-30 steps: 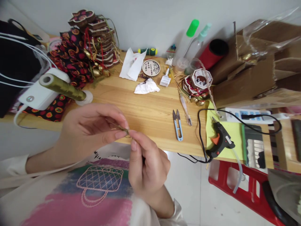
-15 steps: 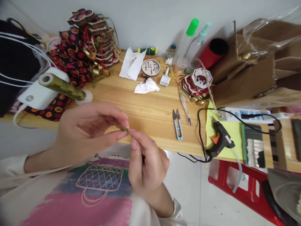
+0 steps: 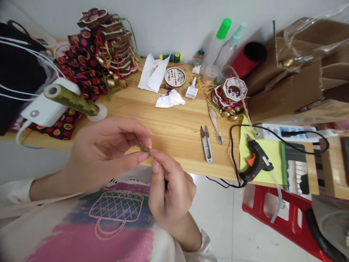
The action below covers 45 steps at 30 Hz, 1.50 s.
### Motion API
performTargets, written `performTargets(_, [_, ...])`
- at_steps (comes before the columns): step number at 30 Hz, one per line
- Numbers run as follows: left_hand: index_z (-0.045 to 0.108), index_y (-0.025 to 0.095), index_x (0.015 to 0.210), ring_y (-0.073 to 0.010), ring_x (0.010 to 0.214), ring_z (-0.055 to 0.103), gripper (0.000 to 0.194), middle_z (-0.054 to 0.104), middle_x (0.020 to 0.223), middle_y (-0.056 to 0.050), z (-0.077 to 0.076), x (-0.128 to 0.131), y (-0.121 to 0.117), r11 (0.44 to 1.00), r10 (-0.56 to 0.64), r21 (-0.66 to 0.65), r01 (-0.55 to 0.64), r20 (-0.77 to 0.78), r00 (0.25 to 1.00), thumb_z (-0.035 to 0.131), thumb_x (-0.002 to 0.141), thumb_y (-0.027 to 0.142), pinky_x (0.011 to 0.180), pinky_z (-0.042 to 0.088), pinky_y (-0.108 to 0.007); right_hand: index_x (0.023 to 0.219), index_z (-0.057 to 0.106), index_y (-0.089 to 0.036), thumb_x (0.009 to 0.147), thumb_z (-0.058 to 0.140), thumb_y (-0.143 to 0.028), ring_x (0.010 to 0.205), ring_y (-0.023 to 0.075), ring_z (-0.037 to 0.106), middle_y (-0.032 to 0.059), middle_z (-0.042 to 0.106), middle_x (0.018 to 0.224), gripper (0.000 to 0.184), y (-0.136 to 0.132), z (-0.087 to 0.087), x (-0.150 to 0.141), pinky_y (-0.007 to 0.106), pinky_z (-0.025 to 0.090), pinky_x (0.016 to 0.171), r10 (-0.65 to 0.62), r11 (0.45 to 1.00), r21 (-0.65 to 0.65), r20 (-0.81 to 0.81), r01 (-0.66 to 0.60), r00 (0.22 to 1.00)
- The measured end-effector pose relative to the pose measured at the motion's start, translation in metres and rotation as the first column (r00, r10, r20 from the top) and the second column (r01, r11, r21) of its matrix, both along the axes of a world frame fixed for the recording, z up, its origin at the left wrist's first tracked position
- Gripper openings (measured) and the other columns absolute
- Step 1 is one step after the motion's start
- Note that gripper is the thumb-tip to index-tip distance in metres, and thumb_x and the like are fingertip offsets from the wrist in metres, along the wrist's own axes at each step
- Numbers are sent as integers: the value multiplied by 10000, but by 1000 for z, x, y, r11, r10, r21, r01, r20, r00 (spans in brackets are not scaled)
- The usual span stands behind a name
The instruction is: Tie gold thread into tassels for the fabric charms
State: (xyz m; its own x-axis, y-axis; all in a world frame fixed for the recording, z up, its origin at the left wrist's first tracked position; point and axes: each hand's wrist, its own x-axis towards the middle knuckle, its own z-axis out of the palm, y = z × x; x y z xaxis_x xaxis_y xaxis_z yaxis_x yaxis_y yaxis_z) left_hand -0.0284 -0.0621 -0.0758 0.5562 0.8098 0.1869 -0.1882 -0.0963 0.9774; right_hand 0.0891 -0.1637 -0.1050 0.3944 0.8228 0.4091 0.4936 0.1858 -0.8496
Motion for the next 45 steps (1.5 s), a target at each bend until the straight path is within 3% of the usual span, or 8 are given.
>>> performTargets(6, [697, 241, 1093, -136, 832, 660, 387, 664, 889, -2, 1, -3, 2, 998, -38, -48, 37, -3, 999, 732, 762, 42, 774, 594, -233, 1184, 647, -225, 912, 600, -87, 514, 65, 595, -30, 709, 768, 309, -1, 3, 1, 178, 484, 470, 5, 1000, -28, -60, -7, 998])
performTargets(13, [664, 221, 1133, -101, 869, 619, 451, 626, 904, 12, 2, -2, 4, 993, -71, -92, 72, 10, 997, 669, 754, -22, 752, 559, -172, 1136, 671, -234, 921, 593, -113, 440, 69, 443, -72, 533, 573, 259, 0, 6, 0, 186, 374, 397, 13, 998, -57, -126, -20, 992])
performTargets(28, [647, 237, 1183, -131, 894, 600, 539, 594, 901, 13, 0, -3, 9, 988, -115, -96, 118, 28, 993, 681, 724, -43, 736, 555, -218, 1107, 677, -281, 941, 592, -143, 471, 51, 393, -91, 473, 574, 232, -1, 7, 0, 191, 328, 426, 45, 991, -104, -343, -86, 938])
performTargets(45, [628, 243, 1210, -134, 898, 589, 546, 577, 911, 7, 1, -4, 9, 990, -113, -83, 112, 2, 994, 698, 741, -28, 725, 555, -225, 1140, 678, -330, 967, 576, -184, 477, 52, 404, -88, 469, 567, 248, -3, 12, 9, 190, 317, 429, 94, 972, -165, -381, -168, 920])
